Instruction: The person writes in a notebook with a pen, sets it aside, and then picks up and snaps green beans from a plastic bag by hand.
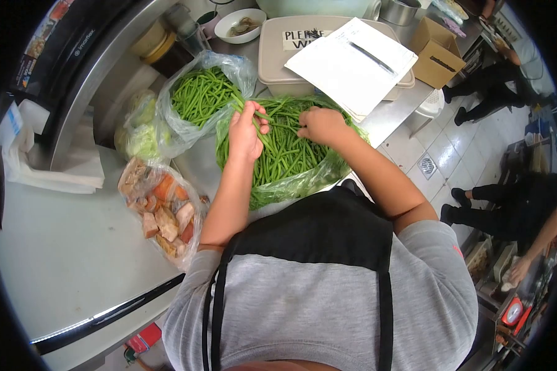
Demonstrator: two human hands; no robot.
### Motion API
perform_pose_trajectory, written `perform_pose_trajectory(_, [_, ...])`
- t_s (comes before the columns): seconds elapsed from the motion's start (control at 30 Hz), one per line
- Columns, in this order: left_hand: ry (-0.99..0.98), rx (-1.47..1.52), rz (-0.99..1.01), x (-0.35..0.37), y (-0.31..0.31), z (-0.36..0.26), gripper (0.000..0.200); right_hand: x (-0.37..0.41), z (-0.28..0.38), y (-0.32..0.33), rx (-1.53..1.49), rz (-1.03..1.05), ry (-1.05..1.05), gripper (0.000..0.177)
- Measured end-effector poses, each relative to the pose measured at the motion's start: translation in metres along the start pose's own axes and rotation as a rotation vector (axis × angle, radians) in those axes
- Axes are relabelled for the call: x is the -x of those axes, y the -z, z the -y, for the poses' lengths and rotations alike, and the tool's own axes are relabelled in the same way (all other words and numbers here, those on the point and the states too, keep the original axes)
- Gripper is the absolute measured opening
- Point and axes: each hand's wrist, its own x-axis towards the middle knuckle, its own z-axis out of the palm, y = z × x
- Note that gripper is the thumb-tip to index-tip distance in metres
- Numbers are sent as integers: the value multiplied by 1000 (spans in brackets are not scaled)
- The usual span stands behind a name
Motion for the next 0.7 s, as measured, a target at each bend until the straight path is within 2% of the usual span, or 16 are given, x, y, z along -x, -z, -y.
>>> perform_pose_trajectory(0.1, [53,-311,27,-3,5,6,17,0,-7,-22,31,-56,91,14])
perform_pose_trajectory(0.13, [132,-421,21,-7,12,10,17,-2,-6,-21,19,-79,106,12])
perform_pose_trajectory(0.23, [-1,-657,137,-10,18,28,14,-7,2,-8,-95,-168,182,10])
perform_pose_trajectory(0.27, [36,-721,203,-9,22,29,17,-8,6,-1,-148,-200,210,10])
perform_pose_trajectory(0.37, [57,-703,294,-9,21,29,14,-15,14,13,-281,-258,298,12])
perform_pose_trajectory(0.47, [70,-752,193,-11,22,18,12,-20,21,21,-702,-177,108,16])
perform_pose_trajectory(0.57, [172,-549,42,-8,25,0,12,-27,12,4,-441,-165,49,18])
perform_pose_trajectory(0.6, [165,-488,44,-8,27,-4,14,-29,9,-7,-452,-113,47,19])
perform_pose_trajectory(0.7, [175,-356,24,-11,35,-8,15,-29,12,-27,-772,-75,142,19])
